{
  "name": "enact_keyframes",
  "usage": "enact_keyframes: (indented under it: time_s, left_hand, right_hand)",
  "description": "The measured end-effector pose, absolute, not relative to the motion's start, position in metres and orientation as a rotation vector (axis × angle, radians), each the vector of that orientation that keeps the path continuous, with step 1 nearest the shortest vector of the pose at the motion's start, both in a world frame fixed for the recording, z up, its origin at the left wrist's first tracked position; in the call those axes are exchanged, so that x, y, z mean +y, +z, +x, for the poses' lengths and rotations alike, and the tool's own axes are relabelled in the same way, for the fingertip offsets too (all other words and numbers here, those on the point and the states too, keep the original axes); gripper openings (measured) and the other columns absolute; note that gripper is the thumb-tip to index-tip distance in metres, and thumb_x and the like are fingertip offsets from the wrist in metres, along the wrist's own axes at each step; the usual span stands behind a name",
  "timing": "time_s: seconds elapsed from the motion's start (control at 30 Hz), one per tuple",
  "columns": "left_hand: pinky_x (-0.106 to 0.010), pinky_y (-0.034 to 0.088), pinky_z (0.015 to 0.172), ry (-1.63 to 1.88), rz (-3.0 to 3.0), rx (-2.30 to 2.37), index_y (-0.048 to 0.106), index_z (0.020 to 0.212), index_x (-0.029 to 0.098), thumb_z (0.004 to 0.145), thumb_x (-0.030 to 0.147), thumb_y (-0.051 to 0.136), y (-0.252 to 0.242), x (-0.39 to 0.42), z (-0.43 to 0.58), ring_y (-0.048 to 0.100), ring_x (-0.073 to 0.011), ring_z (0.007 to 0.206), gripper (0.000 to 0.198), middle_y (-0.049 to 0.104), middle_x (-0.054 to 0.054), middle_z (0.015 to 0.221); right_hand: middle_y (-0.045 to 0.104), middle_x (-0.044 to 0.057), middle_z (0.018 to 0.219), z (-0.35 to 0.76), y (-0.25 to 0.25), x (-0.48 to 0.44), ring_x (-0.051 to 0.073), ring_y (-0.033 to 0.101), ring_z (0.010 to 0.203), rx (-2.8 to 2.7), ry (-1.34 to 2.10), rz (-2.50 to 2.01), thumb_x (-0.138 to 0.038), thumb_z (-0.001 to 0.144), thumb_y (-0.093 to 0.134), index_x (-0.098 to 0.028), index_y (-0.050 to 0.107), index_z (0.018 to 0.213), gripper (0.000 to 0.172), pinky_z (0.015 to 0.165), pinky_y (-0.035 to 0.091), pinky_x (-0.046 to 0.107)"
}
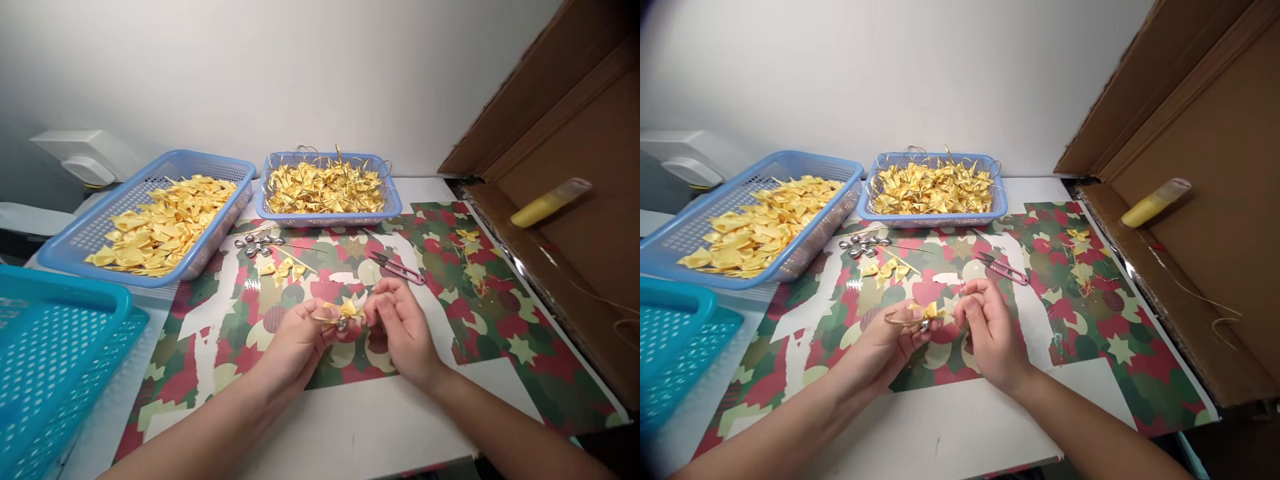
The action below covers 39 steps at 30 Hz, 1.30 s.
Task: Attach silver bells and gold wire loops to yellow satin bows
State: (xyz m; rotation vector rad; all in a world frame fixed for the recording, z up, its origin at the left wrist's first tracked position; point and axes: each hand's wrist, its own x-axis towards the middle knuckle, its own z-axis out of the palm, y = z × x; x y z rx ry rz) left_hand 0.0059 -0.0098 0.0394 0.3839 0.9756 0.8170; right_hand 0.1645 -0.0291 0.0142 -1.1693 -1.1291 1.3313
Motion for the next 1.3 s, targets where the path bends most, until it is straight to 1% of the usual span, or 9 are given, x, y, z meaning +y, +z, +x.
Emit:
enact_keyframes:
  time_s: [0.1, 0.17, 0.23, 0.37, 0.53, 0.77, 0.9, 1.03, 1.3]
  left_hand:
    - [-0.019, 0.051, 0.062, 0.882, 0.308, 1.022, 0.059, 0.057, 0.015, 0.054, 0.018, 0.077, 0.039, -0.006, 0.004, 0.065, -0.0117, 0.065, 0.019, 0.063, 0.000, 0.060]
    - [-0.017, 0.052, 0.061, 0.896, 0.294, 1.014, 0.059, 0.055, 0.015, 0.056, 0.017, 0.075, 0.037, -0.005, 0.003, 0.066, -0.0115, 0.065, 0.016, 0.062, 0.001, 0.056]
    - [-0.016, 0.053, 0.060, 0.897, 0.286, 1.000, 0.059, 0.054, 0.015, 0.058, 0.017, 0.074, 0.036, -0.005, 0.003, 0.066, -0.0113, 0.064, 0.015, 0.061, 0.001, 0.054]
    - [-0.015, 0.054, 0.059, 0.878, 0.254, 0.977, 0.061, 0.058, 0.015, 0.061, 0.016, 0.073, 0.033, -0.007, 0.004, 0.066, -0.0109, 0.063, 0.013, 0.060, 0.002, 0.052]
    - [-0.014, 0.054, 0.058, 0.859, 0.248, 0.947, 0.062, 0.062, 0.014, 0.063, 0.017, 0.073, 0.031, -0.008, 0.004, 0.065, -0.0092, 0.062, 0.011, 0.065, 0.001, 0.058]
    - [-0.016, 0.052, 0.060, 0.854, 0.323, 0.968, 0.059, 0.059, 0.015, 0.065, 0.016, 0.072, 0.035, -0.009, 0.005, 0.064, -0.0097, 0.062, 0.014, 0.062, 0.001, 0.057]
    - [-0.020, 0.052, 0.063, 0.892, 0.410, 1.011, 0.059, 0.062, 0.015, 0.066, 0.021, 0.076, 0.034, -0.011, 0.005, 0.065, -0.0112, 0.062, 0.018, 0.066, 0.000, 0.062]
    - [-0.021, 0.049, 0.061, 0.907, 0.507, 1.068, 0.057, 0.061, 0.016, 0.069, 0.028, 0.078, 0.033, -0.012, 0.004, 0.063, -0.0114, 0.059, 0.025, 0.067, -0.001, 0.060]
    - [-0.019, 0.045, 0.053, 0.941, 0.593, 1.061, 0.056, 0.060, 0.016, 0.063, 0.031, 0.082, 0.039, -0.015, 0.004, 0.057, -0.0094, 0.053, 0.030, 0.064, 0.002, 0.057]
  right_hand:
    - [0.066, 0.001, 0.076, 0.170, 0.022, -0.038, 0.010, 0.056, 0.056, -1.432, 1.080, -1.197, -0.031, 0.100, 0.044, -0.023, 0.052, 0.102, 0.012, 0.046, 0.041, 0.021]
    - [0.070, 0.002, 0.078, 0.169, 0.027, -0.040, 0.012, 0.063, 0.063, -1.636, 0.913, -1.177, -0.022, 0.097, 0.049, -0.022, 0.058, 0.096, 0.010, 0.052, 0.046, 0.023]
    - [0.070, 0.001, 0.075, 0.167, 0.031, -0.040, 0.013, 0.064, 0.066, -1.754, 0.761, -1.175, -0.016, 0.093, 0.052, -0.022, 0.061, 0.091, 0.011, 0.056, 0.049, 0.024]
    - [0.068, 0.000, 0.069, 0.164, 0.032, -0.038, 0.013, 0.060, 0.059, -1.783, 0.623, -1.241, -0.012, 0.089, 0.053, -0.021, 0.062, 0.086, 0.012, 0.057, 0.049, 0.026]
    - [0.064, -0.001, 0.064, 0.166, 0.030, -0.039, 0.010, 0.055, 0.053, -1.775, 0.626, -1.278, -0.012, 0.089, 0.053, -0.019, 0.061, 0.082, 0.013, 0.054, 0.046, 0.025]
    - [0.059, -0.002, 0.060, 0.166, 0.032, -0.039, 0.008, 0.051, 0.051, -1.757, 0.596, -1.253, -0.009, 0.087, 0.053, -0.017, 0.061, 0.078, 0.014, 0.050, 0.042, 0.022]
    - [0.058, -0.002, 0.060, 0.165, 0.035, -0.039, 0.008, 0.049, 0.050, -1.751, 0.617, -1.232, -0.007, 0.086, 0.053, -0.017, 0.061, 0.079, 0.015, 0.048, 0.040, 0.021]
    - [0.058, -0.001, 0.060, 0.165, 0.036, -0.039, 0.009, 0.049, 0.051, -1.752, 0.631, -1.191, -0.006, 0.086, 0.053, -0.017, 0.062, 0.080, 0.016, 0.049, 0.041, 0.022]
    - [0.056, -0.001, 0.058, 0.167, 0.034, -0.038, 0.010, 0.049, 0.054, -1.751, 0.633, -1.101, -0.002, 0.084, 0.055, -0.016, 0.062, 0.080, 0.016, 0.054, 0.043, 0.025]
